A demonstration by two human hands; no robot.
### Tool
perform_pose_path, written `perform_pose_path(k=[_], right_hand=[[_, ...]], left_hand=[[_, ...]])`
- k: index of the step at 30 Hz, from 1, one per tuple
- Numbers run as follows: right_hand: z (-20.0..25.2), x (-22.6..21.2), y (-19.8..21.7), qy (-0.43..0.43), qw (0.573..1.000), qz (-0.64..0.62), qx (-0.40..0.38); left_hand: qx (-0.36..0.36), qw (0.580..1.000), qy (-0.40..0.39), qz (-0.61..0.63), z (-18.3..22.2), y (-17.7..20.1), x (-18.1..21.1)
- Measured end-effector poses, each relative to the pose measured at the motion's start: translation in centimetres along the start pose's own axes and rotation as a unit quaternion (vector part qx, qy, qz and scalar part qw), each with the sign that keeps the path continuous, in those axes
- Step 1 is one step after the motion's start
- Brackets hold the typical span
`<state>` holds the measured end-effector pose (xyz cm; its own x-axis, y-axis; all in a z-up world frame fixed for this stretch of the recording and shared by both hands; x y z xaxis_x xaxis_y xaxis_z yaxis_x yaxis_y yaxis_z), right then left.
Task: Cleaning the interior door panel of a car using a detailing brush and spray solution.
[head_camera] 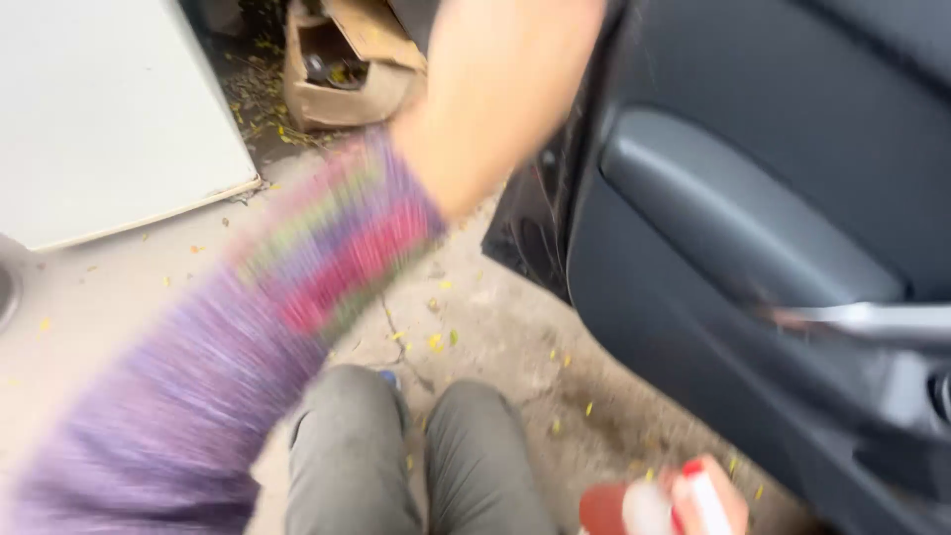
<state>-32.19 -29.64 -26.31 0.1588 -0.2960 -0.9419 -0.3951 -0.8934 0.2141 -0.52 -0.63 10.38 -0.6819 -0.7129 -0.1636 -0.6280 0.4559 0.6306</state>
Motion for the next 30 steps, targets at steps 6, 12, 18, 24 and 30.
perform_pose_path(k=[6,12,18,24,30], right_hand=[[-7.9,-17.7,-4.9,0.003,0.999,0.0,0.04],[-11.3,-24.2,-1.1,0.05,0.989,-0.036,0.132],[-12.6,-20.9,3.8,-0.036,0.981,-0.054,0.185],[-16.7,-26.0,3.3,-0.033,0.994,0.044,0.096],[-19.7,-25.0,3.3,-0.202,0.972,0.121,0.017]], left_hand=[[-0.194,0.978,0.041,0.072,15.8,-15.0,7.8],[-0.286,0.841,0.302,0.347,26.8,-11.1,8.8],[-0.259,0.721,0.367,0.528,35.5,-12.8,10.7],[-0.27,0.65,0.357,0.615,34.8,-13.1,11.6],[-0.229,0.858,0.199,0.415,31.6,-10.5,13.1]])
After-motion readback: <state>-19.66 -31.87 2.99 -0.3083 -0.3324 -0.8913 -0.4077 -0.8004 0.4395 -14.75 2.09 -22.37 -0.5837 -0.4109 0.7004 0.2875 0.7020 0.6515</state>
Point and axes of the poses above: each hand's wrist, its own z-axis away from the middle knuckle, its own y-axis out of the back of the hand, x = y × z, the point moved 10 cm from there along -z, towards the middle knuckle, and after that the axes turned 4 degrees about -y, right-handed, at the moved point
